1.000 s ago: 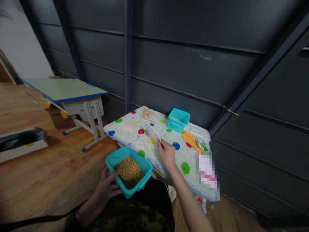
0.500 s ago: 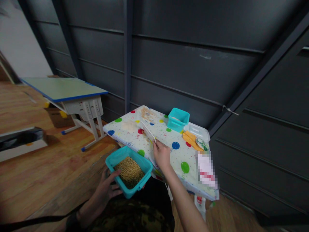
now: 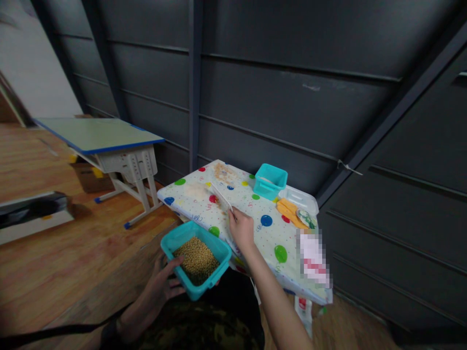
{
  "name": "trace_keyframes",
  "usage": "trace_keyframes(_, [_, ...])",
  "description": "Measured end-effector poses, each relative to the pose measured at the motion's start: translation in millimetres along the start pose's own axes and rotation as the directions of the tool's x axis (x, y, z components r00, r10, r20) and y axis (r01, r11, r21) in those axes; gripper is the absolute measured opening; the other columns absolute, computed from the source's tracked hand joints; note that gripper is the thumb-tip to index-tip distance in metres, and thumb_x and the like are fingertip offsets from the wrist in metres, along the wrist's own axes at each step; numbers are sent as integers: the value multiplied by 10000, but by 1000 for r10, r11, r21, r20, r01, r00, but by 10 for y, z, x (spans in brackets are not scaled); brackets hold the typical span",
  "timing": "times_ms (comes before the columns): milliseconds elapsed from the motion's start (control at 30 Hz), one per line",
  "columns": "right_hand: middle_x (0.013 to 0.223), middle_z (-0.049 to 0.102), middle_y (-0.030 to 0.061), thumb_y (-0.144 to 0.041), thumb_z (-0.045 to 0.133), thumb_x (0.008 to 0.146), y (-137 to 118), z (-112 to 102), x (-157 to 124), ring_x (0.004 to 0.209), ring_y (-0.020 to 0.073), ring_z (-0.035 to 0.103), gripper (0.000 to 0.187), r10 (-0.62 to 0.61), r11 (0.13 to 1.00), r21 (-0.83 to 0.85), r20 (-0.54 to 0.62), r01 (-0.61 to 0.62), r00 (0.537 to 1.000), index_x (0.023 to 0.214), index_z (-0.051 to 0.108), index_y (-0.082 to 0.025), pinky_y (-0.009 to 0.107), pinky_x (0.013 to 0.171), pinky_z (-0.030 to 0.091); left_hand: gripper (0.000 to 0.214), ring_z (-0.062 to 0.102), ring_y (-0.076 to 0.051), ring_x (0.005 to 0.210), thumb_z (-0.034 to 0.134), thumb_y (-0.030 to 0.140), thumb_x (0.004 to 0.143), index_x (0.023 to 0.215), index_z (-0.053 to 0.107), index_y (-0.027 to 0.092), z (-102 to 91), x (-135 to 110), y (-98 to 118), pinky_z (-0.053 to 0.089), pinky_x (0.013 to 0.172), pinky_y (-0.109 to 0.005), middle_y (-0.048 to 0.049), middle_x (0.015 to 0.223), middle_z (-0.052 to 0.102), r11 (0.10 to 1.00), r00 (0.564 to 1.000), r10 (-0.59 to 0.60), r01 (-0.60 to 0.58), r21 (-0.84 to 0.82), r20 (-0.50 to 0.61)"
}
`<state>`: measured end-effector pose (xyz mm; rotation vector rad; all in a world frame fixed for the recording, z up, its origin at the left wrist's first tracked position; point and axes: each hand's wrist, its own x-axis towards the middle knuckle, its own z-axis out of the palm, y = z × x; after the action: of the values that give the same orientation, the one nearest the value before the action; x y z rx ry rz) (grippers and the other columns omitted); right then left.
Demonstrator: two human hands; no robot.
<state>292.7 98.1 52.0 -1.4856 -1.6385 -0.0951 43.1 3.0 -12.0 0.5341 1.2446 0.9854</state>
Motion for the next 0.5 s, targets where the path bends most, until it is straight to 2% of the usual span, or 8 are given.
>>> trace_keyframes(233, [741, 809, 111, -538, 471, 1067, -77, -49, -35, 581, 236, 680, 556, -1, 997, 74, 23, 0, 1000, 819, 830, -194, 309, 627, 504, 848, 768, -219, 707, 839, 539, 860, 1549, 355, 434, -29, 45, -22, 653, 675, -394, -69, 1199, 721, 1000, 1000, -22, 22, 1, 9])
trace_keyframes(400, [704, 790, 99, -640, 487, 1048, -67, -103, -57, 556, 224, 640, 617, 45, 992, 117, 8, -46, 999, 782, 819, -193, 310, 598, 484, 853, 792, -242, 768, 858, 547, 842, 1537, 372, 452, -43, 94, -63, 680, 734, -462, -87, 1275, 714, 999, 1000, -29, 29, -26, 4])
trace_keyframes(500, [684, 782, 89, -684, 511, 1030, -52, -153, -71, 549, 216, 619, 634, 71, 988, 134, 12, -72, 997, 733, 792, -200, 307, 584, 464, 850, 796, -242, 777, 858, 544, 844, 1534, 370, 452, -29, 78, -47, 682, 736, -456, -86, 1288, 706, 999, 1000, -25, 25, -30, 9])
